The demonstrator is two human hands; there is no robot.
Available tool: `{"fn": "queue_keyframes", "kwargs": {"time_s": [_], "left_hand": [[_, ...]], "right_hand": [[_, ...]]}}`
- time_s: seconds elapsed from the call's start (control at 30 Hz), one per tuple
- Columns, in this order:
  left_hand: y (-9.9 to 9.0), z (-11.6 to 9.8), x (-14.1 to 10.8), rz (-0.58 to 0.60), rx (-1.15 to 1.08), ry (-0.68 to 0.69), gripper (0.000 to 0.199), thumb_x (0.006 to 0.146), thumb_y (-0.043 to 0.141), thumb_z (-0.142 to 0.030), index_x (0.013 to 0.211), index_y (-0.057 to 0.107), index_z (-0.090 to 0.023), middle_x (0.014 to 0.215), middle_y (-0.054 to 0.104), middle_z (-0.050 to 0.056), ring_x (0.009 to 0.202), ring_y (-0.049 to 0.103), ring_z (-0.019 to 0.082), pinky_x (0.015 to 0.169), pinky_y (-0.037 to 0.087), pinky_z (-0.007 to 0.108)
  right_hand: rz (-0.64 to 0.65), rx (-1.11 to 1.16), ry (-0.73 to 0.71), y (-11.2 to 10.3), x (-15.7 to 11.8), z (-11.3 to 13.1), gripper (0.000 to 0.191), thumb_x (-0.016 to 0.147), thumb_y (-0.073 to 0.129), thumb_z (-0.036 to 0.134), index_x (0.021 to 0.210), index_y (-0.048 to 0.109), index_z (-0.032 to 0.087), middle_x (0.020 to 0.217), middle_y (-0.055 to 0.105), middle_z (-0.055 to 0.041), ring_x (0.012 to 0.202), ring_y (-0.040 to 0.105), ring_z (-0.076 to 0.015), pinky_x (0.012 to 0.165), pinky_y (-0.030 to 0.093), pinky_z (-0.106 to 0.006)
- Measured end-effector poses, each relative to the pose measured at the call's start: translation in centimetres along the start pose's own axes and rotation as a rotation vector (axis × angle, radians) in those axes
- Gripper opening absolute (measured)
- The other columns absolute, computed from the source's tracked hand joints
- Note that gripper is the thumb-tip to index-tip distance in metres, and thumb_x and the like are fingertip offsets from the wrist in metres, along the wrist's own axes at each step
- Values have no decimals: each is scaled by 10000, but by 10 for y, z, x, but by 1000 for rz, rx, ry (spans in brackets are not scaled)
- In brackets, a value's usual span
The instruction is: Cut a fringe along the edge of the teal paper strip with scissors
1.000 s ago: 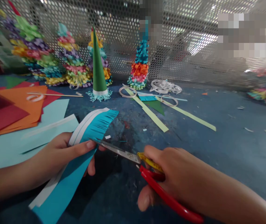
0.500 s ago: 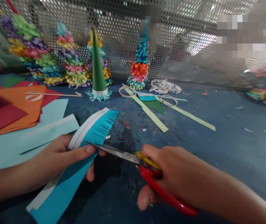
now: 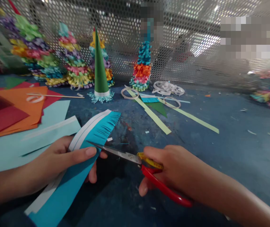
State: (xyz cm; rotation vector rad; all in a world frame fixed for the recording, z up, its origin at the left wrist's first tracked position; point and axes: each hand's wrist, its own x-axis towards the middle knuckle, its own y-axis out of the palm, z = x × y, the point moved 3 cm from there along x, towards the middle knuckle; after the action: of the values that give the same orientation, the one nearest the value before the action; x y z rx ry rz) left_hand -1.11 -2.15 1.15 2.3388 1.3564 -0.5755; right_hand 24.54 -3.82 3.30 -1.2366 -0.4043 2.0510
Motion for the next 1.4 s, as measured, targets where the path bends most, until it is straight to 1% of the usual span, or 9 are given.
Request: {"fn": "queue_keyframes", "kwargs": {"time_s": [0.17,0.3,0.47,0.63,0.8,0.87,1.03,1.17,1.4], "left_hand": [[0,1,1,10,30,9,440,820,823,-613,836,856,-175,689,797,53,558,577,139,542,448,229],[0,-1,0,-29,-4,19,383,829,828,-580,910,837,-206,674,798,28,540,561,139,528,435,228],[-6,5,6,-5,37,48,444,871,777,-599,899,833,-159,721,796,62,586,596,157,546,438,243],[-9,8,10,3,71,80,449,912,723,-577,919,825,-140,735,788,56,600,597,155,565,457,242],[-9,8,10,14,137,70,507,915,705,-624,908,829,-133,744,777,53,602,577,145,576,457,242],[-9,10,10,10,128,61,508,906,709,-632,918,834,-140,750,784,53,606,588,153,577,469,247],[-11,10,13,-22,98,117,481,901,730,-590,760,828,-141,717,776,50,622,619,152,580,475,226],[-8,7,14,-26,33,115,432,855,772,-590,828,830,-162,682,786,36,579,618,155,537,484,220],[-5,0,11,-58,65,156,368,804,753,-517,646,777,-185,584,745,9,508,562,122,468,441,183]], "right_hand": [[14,-47,-7,-3,-6,1,215,858,586,119,786,472,286,641,819,111,579,701,-164,557,433,-227],[71,-20,57,-2,-15,2,166,867,684,248,831,526,285,685,838,86,617,745,-187,592,472,-254],[51,-40,70,-2,-17,4,193,860,729,315,818,544,281,690,837,69,615,742,-192,593,474,-264],[12,-61,58,-1,-13,2,184,855,733,335,817,562,276,694,834,50,577,713,-188,547,437,-262],[-25,-107,76,2,-9,-5,138,832,722,336,836,602,267,737,840,6,595,710,-213,502,364,-270],[-14,-86,80,2,-9,-6,150,849,712,374,831,605,269,742,843,14,591,706,-210,511,375,-275],[-22,-41,94,1,-8,-5,183,816,740,391,795,600,275,696,833,48,613,703,-208,540,401,-282],[-53,-72,91,-1,-6,-2,258,779,765,429,733,571,266,675,823,38,588,668,-200,516,356,-288],[-79,-105,73,0,-6,-3,222,803,735,390,741,562,265,648,798,20,559,643,-193,504,339,-282]]}}
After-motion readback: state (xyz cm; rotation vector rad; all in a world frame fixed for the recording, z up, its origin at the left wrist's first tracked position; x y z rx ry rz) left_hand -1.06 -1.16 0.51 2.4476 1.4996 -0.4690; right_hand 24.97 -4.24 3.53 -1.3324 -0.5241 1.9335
